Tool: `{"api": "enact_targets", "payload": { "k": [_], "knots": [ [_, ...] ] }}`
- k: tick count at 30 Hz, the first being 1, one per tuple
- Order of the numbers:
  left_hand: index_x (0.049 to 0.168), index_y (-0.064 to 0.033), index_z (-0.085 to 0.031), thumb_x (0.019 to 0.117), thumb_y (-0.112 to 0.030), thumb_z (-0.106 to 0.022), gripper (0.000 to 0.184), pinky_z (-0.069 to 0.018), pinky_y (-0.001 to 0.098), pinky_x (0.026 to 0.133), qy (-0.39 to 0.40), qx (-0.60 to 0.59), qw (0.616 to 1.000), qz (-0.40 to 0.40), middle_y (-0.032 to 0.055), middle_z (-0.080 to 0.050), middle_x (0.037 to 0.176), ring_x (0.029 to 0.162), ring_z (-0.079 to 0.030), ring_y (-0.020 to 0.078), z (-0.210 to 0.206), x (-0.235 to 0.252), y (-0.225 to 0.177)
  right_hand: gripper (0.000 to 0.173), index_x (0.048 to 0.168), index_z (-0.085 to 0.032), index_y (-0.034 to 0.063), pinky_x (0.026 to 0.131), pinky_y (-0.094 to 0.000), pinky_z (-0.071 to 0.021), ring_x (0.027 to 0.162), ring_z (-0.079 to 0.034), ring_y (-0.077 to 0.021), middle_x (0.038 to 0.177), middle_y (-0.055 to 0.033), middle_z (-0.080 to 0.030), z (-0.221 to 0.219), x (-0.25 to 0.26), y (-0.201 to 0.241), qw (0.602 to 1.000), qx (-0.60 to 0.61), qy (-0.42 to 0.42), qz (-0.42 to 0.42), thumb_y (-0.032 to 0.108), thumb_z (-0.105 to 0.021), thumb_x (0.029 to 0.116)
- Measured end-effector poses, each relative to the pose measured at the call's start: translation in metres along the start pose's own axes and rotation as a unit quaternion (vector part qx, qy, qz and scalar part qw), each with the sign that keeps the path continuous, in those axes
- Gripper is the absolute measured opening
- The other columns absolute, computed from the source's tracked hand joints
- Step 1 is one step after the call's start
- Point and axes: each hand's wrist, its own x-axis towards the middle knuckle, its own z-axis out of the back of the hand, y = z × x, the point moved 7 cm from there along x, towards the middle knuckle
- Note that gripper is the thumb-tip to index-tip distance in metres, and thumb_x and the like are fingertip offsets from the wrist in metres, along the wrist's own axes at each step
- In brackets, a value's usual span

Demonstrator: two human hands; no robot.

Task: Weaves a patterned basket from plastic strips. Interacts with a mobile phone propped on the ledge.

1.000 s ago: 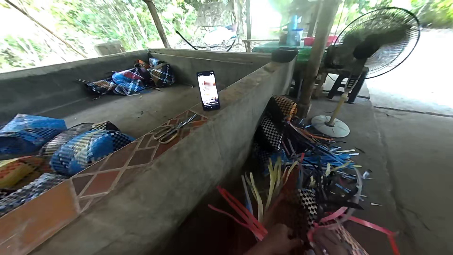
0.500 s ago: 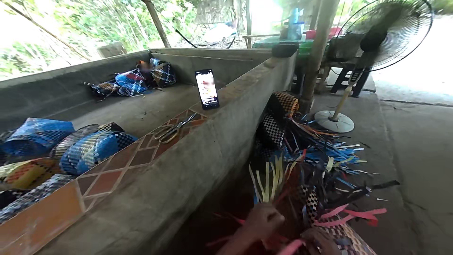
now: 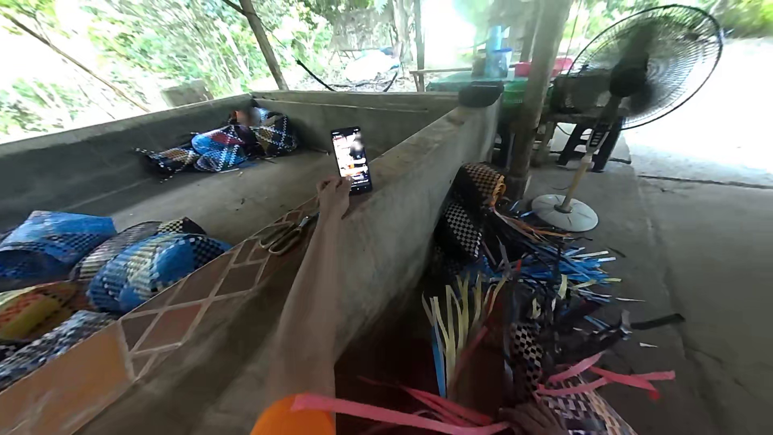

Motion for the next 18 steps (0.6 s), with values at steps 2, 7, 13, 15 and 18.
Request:
{"api": "enact_targets", "payload": {
  "k": [2,7,13,15,18],
  "knots": [
    [0.122,-0.0079,-0.072,0.1106,-0.041,-0.043,0.045,-0.0364,0.0566,0.114,-0.005,-0.018,1.0,0.023,0.0227,-0.045,0.151,0.142,-0.04,0.0393,-0.002,0.011,0.008,0.026,0.116,-0.077,0.0051,0.099,-0.0704,-0.0432,0.109,-0.066,-0.0494,0.11,-0.0216,-0.074,-0.001,0.001,0.0,1.0,-0.003,0.008,-0.016,0.006,-0.059,0.0977],
    [0.122,-0.0083,-0.072,0.112,-0.043,-0.036,0.051,-0.0359,0.058,0.114,-0.009,-0.012,1.0,0.024,0.0231,-0.048,0.149,0.141,-0.042,0.0405,-0.005,0.022,0.013,0.025,0.115,-0.077,0.0056,0.097,-0.0697,-0.0447,0.108,-0.066,-0.049,0.109,-0.0212,-0.074,-0.004,0.001,-0.001,1.0,-0.015,0.002,-0.019,0.008,-0.062,0.0966],
    [0.153,-0.0143,-0.049,0.1112,-0.036,-0.043,0.048,-0.0343,0.0565,0.117,-0.032,-0.038,0.998,-0.024,0.024,-0.041,0.157,0.146,-0.037,0.0421,-0.002,0.018,0.006,0.024,0.113,-0.078,0.0059,0.094,-0.0697,-0.0456,0.105,-0.067,-0.0485,0.107,-0.0211,-0.074,-0.004,0.002,-0.001,1.0,-0.017,-0.01,-0.01,0.008,-0.063,0.0952],
    [0.15,-0.0072,-0.051,0.1108,-0.028,-0.045,0.045,-0.037,0.0551,0.116,-0.051,-0.017,0.994,-0.097,0.0245,-0.048,0.152,0.142,-0.042,0.042,0.002,0.011,-0.003,0.024,0.114,-0.078,0.0057,0.095,-0.0701,-0.0452,0.106,-0.067,-0.0485,0.109,-0.0211,-0.074,-0.004,0.002,0.001,1.0,-0.018,-0.006,-0.013,0.007,-0.061,0.0962],
    [0.139,-0.0032,-0.059,0.1084,-0.022,-0.05,0.038,-0.0479,0.0557,0.105,-0.038,0.049,0.981,-0.184,0.027,-0.055,0.14,0.129,-0.054,0.0428,-0.002,-0.027,-0.017,0.025,0.114,-0.078,0.0055,0.096,-0.0695,-0.0448,0.107,-0.067,-0.0484,0.109,-0.021,-0.074,-0.003,0.002,0.001,1.0,-0.017,0.0,-0.024,0.007,-0.059,0.0975]
  ]
}}
